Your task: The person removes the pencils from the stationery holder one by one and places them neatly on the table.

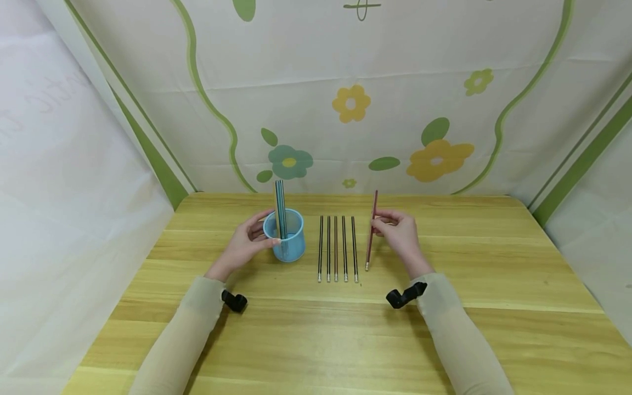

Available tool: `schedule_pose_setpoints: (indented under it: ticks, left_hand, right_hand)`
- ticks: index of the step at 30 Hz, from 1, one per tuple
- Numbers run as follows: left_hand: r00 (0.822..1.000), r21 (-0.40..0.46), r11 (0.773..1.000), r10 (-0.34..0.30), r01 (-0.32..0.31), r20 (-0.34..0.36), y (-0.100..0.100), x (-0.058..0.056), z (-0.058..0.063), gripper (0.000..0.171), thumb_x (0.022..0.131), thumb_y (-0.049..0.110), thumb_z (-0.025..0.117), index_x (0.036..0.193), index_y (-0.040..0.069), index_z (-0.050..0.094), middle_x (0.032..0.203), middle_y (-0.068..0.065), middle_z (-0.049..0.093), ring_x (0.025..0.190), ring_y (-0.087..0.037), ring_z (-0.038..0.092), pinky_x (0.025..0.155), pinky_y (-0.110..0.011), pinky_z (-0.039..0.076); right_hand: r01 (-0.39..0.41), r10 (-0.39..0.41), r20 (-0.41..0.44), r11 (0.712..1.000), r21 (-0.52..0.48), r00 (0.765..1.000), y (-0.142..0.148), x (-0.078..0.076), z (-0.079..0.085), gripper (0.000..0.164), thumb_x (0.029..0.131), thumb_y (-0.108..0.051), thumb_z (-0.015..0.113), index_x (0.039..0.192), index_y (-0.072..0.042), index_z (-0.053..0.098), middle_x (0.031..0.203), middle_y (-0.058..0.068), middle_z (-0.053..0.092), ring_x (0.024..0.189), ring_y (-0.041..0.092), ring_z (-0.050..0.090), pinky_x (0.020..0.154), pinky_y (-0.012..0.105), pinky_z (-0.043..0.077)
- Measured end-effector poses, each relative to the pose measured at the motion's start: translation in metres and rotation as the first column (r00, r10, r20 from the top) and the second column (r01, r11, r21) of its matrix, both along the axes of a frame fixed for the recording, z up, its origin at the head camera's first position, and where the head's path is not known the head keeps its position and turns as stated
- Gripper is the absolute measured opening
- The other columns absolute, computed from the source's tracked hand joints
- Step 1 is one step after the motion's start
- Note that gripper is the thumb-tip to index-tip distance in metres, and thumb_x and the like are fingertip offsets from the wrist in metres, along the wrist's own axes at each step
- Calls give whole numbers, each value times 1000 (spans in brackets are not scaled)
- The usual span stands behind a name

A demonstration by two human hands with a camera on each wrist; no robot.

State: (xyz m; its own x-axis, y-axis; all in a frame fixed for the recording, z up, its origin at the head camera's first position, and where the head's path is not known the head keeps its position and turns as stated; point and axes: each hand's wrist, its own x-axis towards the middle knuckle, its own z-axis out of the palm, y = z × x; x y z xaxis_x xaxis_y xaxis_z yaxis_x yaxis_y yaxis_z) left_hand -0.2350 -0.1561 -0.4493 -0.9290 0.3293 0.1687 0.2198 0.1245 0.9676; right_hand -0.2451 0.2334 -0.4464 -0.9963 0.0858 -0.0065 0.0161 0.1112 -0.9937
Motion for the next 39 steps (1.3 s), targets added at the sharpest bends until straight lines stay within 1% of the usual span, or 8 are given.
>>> schedule_pose_setpoints:
  ticks: [5, 8, 12, 15, 19, 24, 32, 39]
  left_hand:
    - [1000, 3, 1000, -2, 2, 2, 0, 0, -1, 75, 88, 7, 82, 153, 14, 46, 137, -16, 61, 125, -29, 60, 102, -35, 50]
    - [1000, 3, 1000, 0, 0, 5, 0, 0, -1, 75, 88, 7, 82, 153, 14, 46, 137, -15, 61, 124, -29, 60, 102, -36, 50]
    - [1000, -4, 1000, 4, -4, 6, 0, 0, -1, 75, 88, 7, 81, 154, 13, 45, 136, -14, 61, 124, -28, 60, 103, -36, 50]
    - [1000, -6, 1000, 3, -3, 2, 0, 0, -1, 76, 88, 7, 81, 154, 11, 44, 136, -15, 61, 124, -29, 60, 103, -37, 50]
    - [1000, -6, 1000, 0, 0, 1, 0, 0, 1, 76, 88, 6, 81, 154, 10, 44, 137, -16, 61, 125, -30, 59, 103, -38, 49]
    - [1000, -4, 1000, -3, 3, 3, 0, 0, 1, 76, 89, 6, 81, 155, 11, 44, 137, -18, 60, 125, -31, 59, 104, -38, 49]
    - [1000, 22, 1000, -16, 15, 14, 1, 1, 1, 79, 89, 0, 78, 157, 5, 38, 140, -24, 56, 128, -38, 55, 104, -38, 48]
    - [1000, 18, 1000, -15, 14, 4, 0, -2, -2, 76, 89, 3, 80, 155, 6, 42, 138, -19, 59, 126, -32, 58, 102, -34, 49]
  right_hand:
    - [-32, 32, 27, 999, 21, 999, 0, 1, -2, 41, 94, -6, 73, 131, 10, 62, 96, 4, 72, 80, 14, 71, 81, 37, 61]
    - [-62, 60, 48, 997, 39, 997, 0, 3, -3, 41, 95, -6, 72, 132, 9, 62, 103, 12, 73, 81, 14, 71, 83, 39, 60]
    - [-105, 100, 88, 993, 56, 991, 0, 4, -4, 42, 96, -5, 70, 134, 8, 61, 116, 27, 68, 81, 15, 72, 83, 39, 60]
    - [-122, 114, 122, 991, 63, 986, 0, 5, -5, 42, 97, -6, 69, 135, 7, 61, 121, 30, 65, 81, 16, 72, 81, 38, 61]
    - [-122, 110, 156, 990, 70, 982, -1, 5, -7, 40, 97, -6, 68, 135, 7, 61, 120, 29, 66, 82, 18, 72, 80, 37, 61]
    - [-117, 102, 173, 990, 75, 980, -2, 5, -10, 40, 97, -6, 69, 133, 8, 62, 116, 27, 68, 82, 18, 72, 79, 36, 61]
    - [-95, 69, 210, 989, 114, 975, -6, 6, -17, 40, 97, -10, 70, 133, 6, 63, 113, 24, 70, 82, 18, 72, 76, 32, 61]
    - [-92, 56, 220, 983, 159, 974, -10, 7, -16, 41, 97, -11, 70, 133, 7, 62, 110, 22, 71, 81, 17, 72, 75, 31, 61]
